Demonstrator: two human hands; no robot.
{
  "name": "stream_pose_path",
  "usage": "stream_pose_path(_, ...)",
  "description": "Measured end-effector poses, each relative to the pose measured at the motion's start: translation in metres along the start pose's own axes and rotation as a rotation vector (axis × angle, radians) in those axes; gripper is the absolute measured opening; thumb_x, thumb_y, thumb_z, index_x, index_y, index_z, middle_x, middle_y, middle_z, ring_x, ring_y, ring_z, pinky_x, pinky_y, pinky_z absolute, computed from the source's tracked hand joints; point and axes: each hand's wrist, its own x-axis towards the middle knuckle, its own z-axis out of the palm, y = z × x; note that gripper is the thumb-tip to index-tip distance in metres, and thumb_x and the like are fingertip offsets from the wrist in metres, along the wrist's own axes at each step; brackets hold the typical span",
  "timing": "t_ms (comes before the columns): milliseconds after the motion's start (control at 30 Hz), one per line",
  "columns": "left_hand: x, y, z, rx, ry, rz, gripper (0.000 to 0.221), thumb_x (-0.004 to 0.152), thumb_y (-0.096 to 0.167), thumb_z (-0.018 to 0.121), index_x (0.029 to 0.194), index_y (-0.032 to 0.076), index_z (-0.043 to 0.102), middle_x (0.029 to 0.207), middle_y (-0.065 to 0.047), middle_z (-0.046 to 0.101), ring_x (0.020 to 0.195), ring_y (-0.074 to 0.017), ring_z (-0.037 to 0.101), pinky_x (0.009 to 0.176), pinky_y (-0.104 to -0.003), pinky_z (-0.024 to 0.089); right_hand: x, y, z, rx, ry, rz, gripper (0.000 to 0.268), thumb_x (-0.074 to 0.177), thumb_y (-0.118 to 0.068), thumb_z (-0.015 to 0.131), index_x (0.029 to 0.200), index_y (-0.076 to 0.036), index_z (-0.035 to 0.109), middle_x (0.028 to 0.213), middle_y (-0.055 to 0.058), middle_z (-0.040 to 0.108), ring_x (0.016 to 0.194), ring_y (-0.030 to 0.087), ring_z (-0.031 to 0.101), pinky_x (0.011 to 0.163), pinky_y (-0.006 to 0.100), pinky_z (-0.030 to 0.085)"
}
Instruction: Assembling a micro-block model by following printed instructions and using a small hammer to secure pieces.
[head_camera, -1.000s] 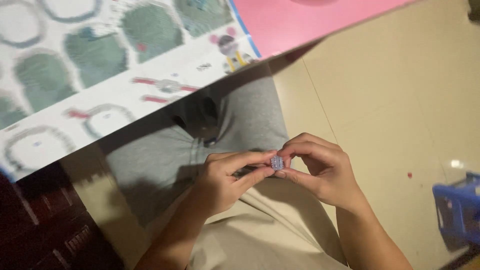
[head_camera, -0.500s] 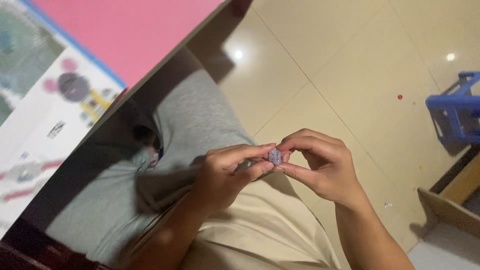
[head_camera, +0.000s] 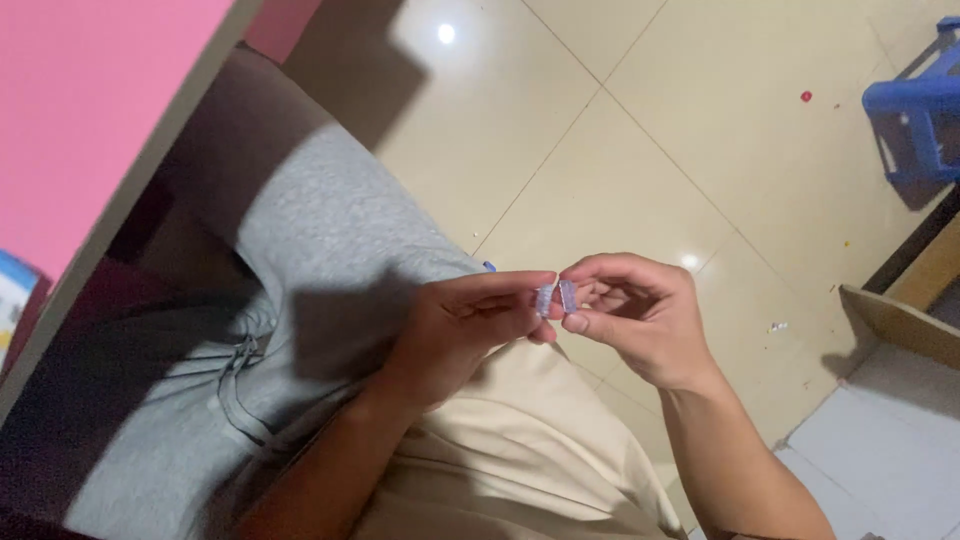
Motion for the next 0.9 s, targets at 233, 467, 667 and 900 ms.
stream_pose_path(233,0.000,-0.018,-0.017,-0.209,-0.047,-0.085,0.046,0.097,-0.013,0.067,0.142,-0.010,0.063,0.110,-0.028,0.078,0.095,-0.0301,0.079,0.091,-0.043,0.067,-0.002,0.016,0.000,0.215,0.013,0.037,0.044,0.077,0.020,0.080,0.117,0.015,0.063,0.095,0.025,0.075,0.083,0.026,0.079,0.070,0.035,0.070)
stream_pose_path(467,0.027,-0.007,0.017,-0.157,-0.021,-0.054,0.041,0.095,-0.009,0.072,0.135,-0.013,0.066,0.109,-0.029,0.077,0.094,-0.0301,0.077,0.090,-0.044,0.067,0.004,0.012,-0.019,0.255,0.012,-0.121,0.039,0.078,0.018,0.078,0.113,0.011,0.063,0.098,0.033,0.069,0.082,0.028,0.072,0.069,0.038,0.066)
stream_pose_path(667,0.066,-0.001,0.066,-0.111,-0.157,0.042,0.042,0.091,-0.005,0.079,0.130,-0.015,0.067,0.102,-0.030,0.075,0.086,-0.0301,0.078,0.087,-0.044,0.067,0.005,-0.013,-0.035,0.324,0.107,-0.269,0.039,0.082,0.014,0.077,0.116,0.007,0.062,0.113,0.033,0.059,0.089,0.029,0.073,0.076,0.041,0.069)
stream_pose_path(900,0.076,0.008,0.102,0.096,-0.246,0.113,0.036,0.096,0.001,0.074,0.129,-0.013,0.069,0.107,-0.030,0.077,0.095,-0.0305,0.079,0.092,-0.045,0.066,-0.005,-0.029,-0.046,0.320,0.203,-0.391,0.034,0.087,0.009,0.076,0.118,0.002,0.065,0.125,0.026,0.053,0.112,0.030,0.072,0.090,0.042,0.069)
